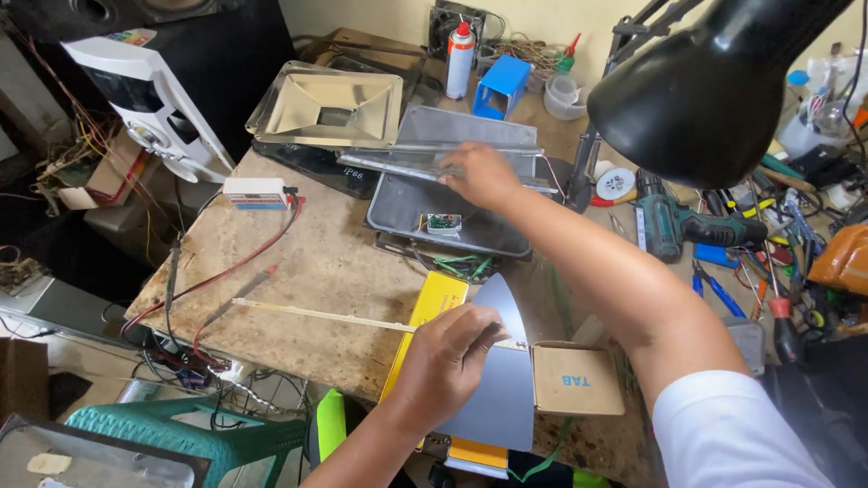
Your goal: The person is performing delicate repair or assembly on an electronic device, using tweezers to position thin wires and a wooden stick for support on a cluttered workbench.
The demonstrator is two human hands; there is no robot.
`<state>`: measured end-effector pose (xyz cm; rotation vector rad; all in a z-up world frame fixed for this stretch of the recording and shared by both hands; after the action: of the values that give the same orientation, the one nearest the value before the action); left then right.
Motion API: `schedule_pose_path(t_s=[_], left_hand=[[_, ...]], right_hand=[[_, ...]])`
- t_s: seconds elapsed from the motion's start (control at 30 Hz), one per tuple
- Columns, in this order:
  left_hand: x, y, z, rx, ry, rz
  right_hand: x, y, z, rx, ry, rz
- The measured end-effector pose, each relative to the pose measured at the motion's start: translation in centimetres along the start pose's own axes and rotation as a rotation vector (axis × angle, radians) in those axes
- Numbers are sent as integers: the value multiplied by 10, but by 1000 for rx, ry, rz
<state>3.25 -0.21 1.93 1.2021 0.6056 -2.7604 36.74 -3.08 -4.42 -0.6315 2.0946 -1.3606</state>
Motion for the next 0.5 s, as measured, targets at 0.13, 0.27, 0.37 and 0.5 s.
schedule_pose_path(t_s=[0.13, 0.27, 0.37, 0.5], left_hand=[[2, -2, 2, -16, 20, -6], [0, -4, 6, -10, -11, -61], [3, -5, 5, -123, -35, -74], [10, -4, 9, -158, -11, -42]], right_hand=[[39, -21, 20, 121, -11, 31], [124, -85, 21, 280, 15, -62], [209, -153, 40, 302, 69, 31], [348, -227, 24, 129, 295, 226]])
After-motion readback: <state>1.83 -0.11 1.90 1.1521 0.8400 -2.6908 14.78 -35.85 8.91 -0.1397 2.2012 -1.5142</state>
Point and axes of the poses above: each hand's wrist, its own x-axis away from the middle knuckle, its own y-axis out of the palm, z = x × y, the point moved 3 cm from there along -x, towards the middle knuckle, and after that the axes turned 10 degrees about y, right-handed, at the moved point
